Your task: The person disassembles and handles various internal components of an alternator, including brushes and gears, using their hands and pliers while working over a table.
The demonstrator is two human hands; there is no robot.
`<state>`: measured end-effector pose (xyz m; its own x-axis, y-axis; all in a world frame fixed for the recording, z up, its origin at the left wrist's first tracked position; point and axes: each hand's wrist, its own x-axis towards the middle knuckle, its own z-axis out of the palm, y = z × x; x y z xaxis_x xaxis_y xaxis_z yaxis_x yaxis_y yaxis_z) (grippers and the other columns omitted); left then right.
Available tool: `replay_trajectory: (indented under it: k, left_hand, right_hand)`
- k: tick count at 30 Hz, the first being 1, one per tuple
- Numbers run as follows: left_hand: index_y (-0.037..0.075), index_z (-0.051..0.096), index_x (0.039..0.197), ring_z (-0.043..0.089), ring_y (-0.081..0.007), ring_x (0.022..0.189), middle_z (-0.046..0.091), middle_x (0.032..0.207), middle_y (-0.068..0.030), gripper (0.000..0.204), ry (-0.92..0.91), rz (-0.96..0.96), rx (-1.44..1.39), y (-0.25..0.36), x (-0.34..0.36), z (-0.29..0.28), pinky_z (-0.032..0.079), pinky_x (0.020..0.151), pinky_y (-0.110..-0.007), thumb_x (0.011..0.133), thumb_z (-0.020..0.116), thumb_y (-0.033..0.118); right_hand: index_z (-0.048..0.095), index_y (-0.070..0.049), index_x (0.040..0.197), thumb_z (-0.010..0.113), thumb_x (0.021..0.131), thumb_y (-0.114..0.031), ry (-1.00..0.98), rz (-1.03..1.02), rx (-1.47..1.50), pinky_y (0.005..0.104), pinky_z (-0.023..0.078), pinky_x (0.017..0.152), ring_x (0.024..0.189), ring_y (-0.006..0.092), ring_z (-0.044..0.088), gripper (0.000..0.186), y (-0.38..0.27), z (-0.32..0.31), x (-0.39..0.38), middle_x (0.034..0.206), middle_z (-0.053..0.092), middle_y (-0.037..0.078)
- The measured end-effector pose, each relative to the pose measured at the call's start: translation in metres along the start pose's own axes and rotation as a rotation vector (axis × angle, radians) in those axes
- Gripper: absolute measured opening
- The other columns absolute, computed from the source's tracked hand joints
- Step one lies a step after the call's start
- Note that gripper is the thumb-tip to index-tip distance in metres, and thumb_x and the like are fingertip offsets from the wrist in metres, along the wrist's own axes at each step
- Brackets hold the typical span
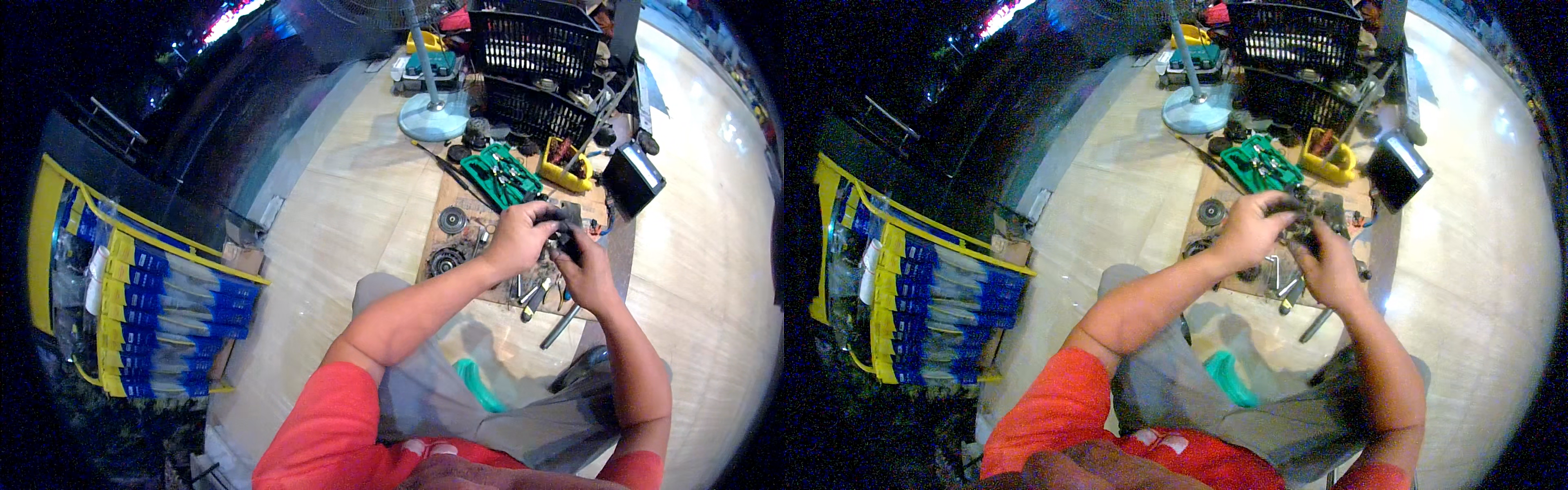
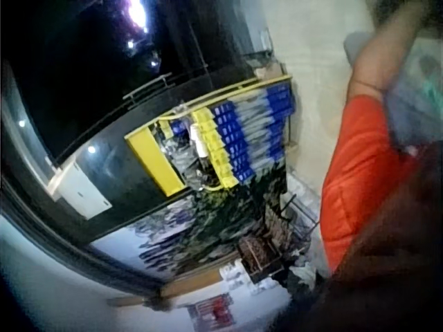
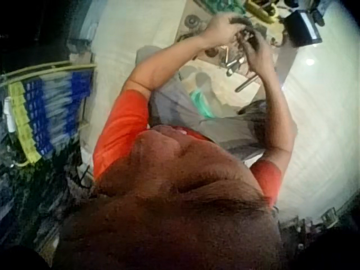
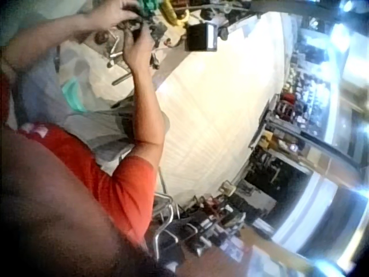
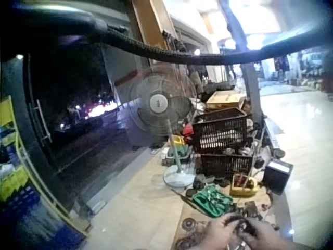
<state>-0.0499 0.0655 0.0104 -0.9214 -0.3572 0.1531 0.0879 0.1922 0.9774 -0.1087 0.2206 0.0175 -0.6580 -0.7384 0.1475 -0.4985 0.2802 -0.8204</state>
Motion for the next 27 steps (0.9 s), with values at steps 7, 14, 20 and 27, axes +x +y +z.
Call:
replay_trajectory:
  k: [7,14,20,27]
  left_hand:
    - [-0.006,0.061,0.108,0.063,-0.0152,0.086,0.067,0.097,-0.0120,0.026,0.149,-0.011,0.018,0.002,0.022,-0.013,0.051,0.078,-0.029,0.084,0.061,0.004]
    - [0.003,0.059,0.107,0.066,-0.0262,0.089,0.065,0.099,-0.0127,0.018,0.039,-0.292,-0.899,-0.006,0.027,-0.024,0.056,0.080,-0.045,0.091,0.050,0.001]
    - [0.003,0.056,0.105,0.067,-0.0272,0.087,0.066,0.097,-0.0147,0.013,0.005,-0.234,-1.044,0.000,0.025,-0.022,0.056,0.079,-0.042,0.095,0.049,0.006]
    - [0.005,0.059,0.102,0.067,-0.0248,0.088,0.067,0.097,-0.0120,0.011,-0.086,-0.179,-1.099,-0.003,0.026,-0.022,0.055,0.081,-0.042,0.094,0.052,0.009]
  right_hand:
    - [0.061,-0.003,0.089,0.056,0.089,-0.027,-0.175,-0.064,-0.360,0.0469,0.047,0.066,0.073,0.0402,0.059,0.024,0.011,-0.006,0.003,0.078,0.061,0.022]
    - [0.058,-0.004,0.087,0.053,0.091,-0.029,-0.075,-0.070,-0.461,0.0507,0.045,0.065,0.074,0.0425,0.059,0.025,0.023,-0.003,0.016,0.076,0.061,0.022]
    - [0.060,-0.002,0.092,0.053,0.092,-0.022,-0.053,-0.057,-0.232,0.0439,0.045,0.067,0.076,0.0394,0.059,0.021,0.016,-0.003,0.013,0.080,0.061,0.022]
    - [0.058,0.001,0.091,0.052,0.094,-0.021,-0.043,-0.163,0.014,0.0379,0.045,0.063,0.066,0.0267,0.056,0.023,0.011,-0.006,0.016,0.073,0.058,0.019]
